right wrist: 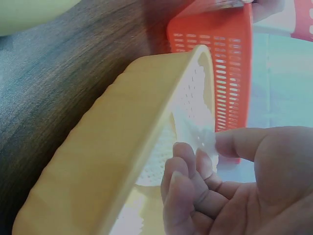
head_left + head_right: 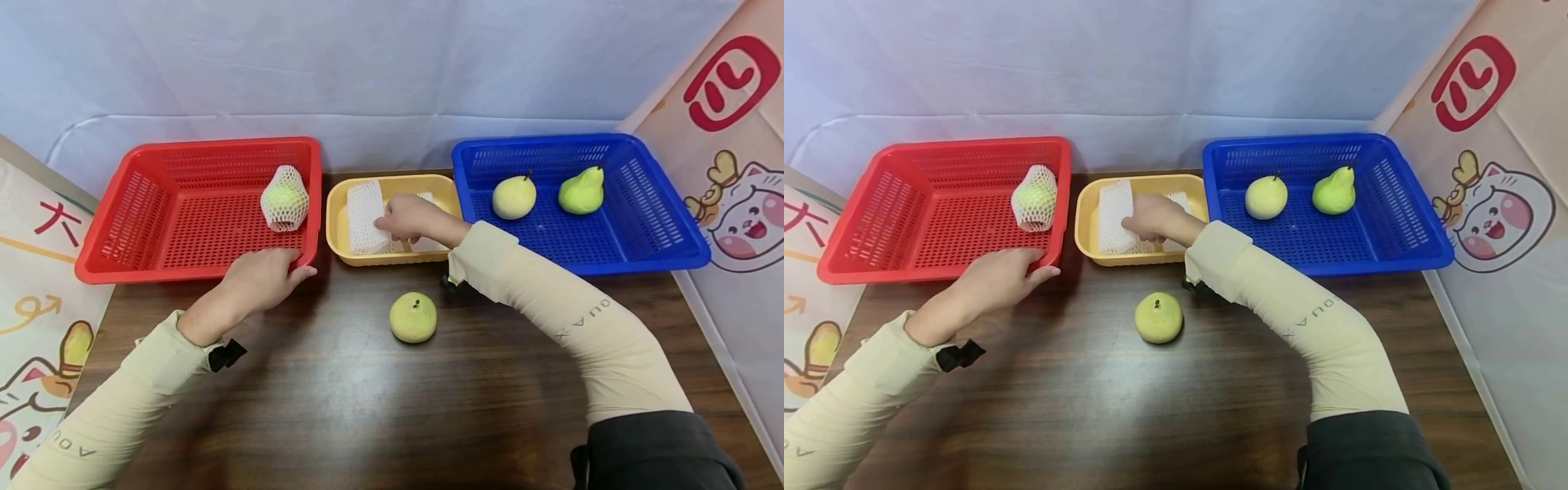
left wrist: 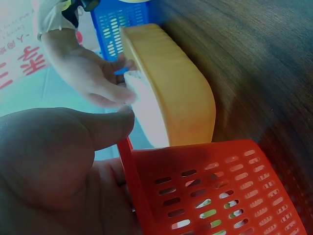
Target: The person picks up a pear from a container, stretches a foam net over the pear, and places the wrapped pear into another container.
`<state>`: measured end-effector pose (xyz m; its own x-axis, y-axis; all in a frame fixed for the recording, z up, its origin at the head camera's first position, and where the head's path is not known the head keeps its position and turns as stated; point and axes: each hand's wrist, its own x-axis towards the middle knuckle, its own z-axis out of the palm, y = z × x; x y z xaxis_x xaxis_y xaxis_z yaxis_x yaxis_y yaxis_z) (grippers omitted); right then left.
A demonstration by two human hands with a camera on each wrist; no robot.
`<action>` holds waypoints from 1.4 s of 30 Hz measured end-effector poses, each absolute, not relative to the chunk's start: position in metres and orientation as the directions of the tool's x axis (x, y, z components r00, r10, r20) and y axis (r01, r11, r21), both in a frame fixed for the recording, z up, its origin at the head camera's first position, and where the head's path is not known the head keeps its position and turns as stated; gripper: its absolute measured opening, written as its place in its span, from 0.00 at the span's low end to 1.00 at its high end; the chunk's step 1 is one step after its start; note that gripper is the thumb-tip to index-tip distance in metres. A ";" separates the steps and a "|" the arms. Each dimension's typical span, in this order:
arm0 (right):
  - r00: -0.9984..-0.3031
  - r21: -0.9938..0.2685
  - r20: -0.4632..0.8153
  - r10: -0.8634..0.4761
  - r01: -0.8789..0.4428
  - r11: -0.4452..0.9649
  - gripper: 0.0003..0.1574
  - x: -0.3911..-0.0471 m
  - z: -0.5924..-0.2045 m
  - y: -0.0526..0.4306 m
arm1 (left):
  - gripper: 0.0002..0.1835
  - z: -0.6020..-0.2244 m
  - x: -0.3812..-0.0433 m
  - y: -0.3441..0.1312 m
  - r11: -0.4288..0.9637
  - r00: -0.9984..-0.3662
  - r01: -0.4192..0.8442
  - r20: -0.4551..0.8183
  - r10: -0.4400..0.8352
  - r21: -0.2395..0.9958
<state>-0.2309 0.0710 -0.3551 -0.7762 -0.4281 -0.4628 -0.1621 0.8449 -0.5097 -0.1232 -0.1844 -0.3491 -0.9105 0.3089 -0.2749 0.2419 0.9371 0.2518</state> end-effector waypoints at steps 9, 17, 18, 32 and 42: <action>-0.800 -0.586 -0.402 -0.446 -0.149 0.797 0.23 -0.225 -0.342 0.082 | 0.20 -0.349 -0.124 -0.185 0.941 -0.918 0.209 -0.277 0.282 0.265; -0.818 -0.674 -0.334 -0.469 -0.141 0.725 0.21 -0.220 -0.329 0.095 | 0.19 -0.346 -0.123 -0.186 0.938 -0.922 0.196 -0.271 0.275 0.285; -0.822 -0.678 -0.324 -0.469 -0.145 0.721 0.20 -0.219 -0.327 0.097 | 0.18 -0.345 -0.123 -0.186 0.936 -0.923 0.193 -0.269 0.274 0.293; -0.853 -0.755 -0.206 -0.479 -0.173 0.632 0.19 -0.197 -0.304 0.119 | 0.23 -0.330 -0.117 -0.181 0.858 -0.948 0.317 0.104 0.302 0.405; -0.862 -0.807 -0.133 -0.489 -0.193 0.559 0.18 -0.178 -0.303 0.123 | 0.22 -0.321 -0.106 -0.160 0.781 -0.920 0.390 0.240 0.309 0.488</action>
<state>-0.1779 0.1233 -0.3035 -0.8622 -0.4889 -0.1328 -0.1925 0.5587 -0.8067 -0.1058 -0.1598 -0.3207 -0.9202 0.3092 0.2401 0.3898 0.7809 0.4881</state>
